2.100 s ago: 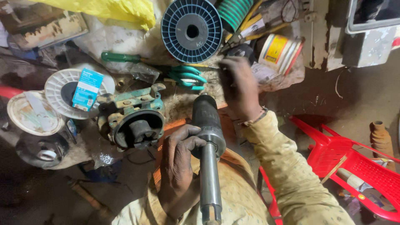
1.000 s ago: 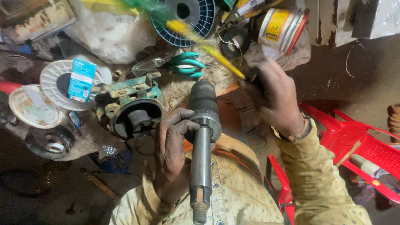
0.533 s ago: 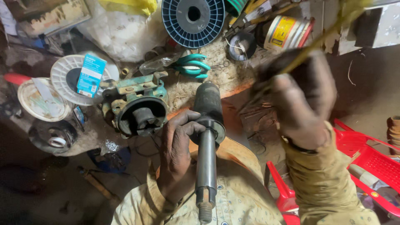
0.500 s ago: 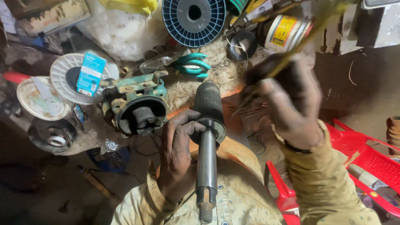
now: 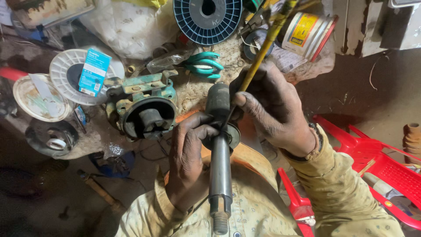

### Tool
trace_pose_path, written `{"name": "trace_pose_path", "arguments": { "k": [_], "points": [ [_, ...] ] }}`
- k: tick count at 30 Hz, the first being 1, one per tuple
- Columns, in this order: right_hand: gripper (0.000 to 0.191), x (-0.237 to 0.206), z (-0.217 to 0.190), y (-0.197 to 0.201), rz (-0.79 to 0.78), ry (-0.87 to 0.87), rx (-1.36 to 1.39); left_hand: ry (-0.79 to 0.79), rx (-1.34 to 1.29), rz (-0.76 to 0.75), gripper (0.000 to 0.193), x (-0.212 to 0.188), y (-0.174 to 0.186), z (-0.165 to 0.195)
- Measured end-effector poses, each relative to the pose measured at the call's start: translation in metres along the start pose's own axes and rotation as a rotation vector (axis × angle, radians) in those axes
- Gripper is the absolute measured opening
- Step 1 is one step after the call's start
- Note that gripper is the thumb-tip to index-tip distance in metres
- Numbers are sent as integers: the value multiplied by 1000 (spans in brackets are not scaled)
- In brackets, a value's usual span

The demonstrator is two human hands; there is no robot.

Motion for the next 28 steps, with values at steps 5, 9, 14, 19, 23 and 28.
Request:
{"name": "trace_pose_path", "arguments": {
  "k": [5, 9, 14, 19, 23, 28],
  "points": [
    [26, 5, 3, -2, 0, -3, -100, 0, 1, -26, 43, -4, -1, -7],
    [21, 9, 0, -4, -34, 15, -120, 287, -311, -153, 26, -1, -14, -33],
    [32, 14, 0, -6, -42, -38, -114, 7, 10, -46, 46, -2, -3, -8],
    [33, 20, -10, -7, -51, 51, -282, 13, 15, -3, 54, 1, 1, -1],
    [32, 23, -16, -10, -66, 124, -342, 15, 10, -4, 51, 0, 0, -5],
    [29, 25, -2, -13, -88, -4, -286, 2, 65, -4, 45, 28, -61, -25]
  ]
}}
Point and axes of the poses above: each hand's wrist, its own x-axis towards the middle knuckle, its own y-axis out of the back of the hand, z = x × y, the point moved 8 cm from there along x, towards the middle knuckle, and after that the axes turned 12 degrees about y, right-handed, at the moved point
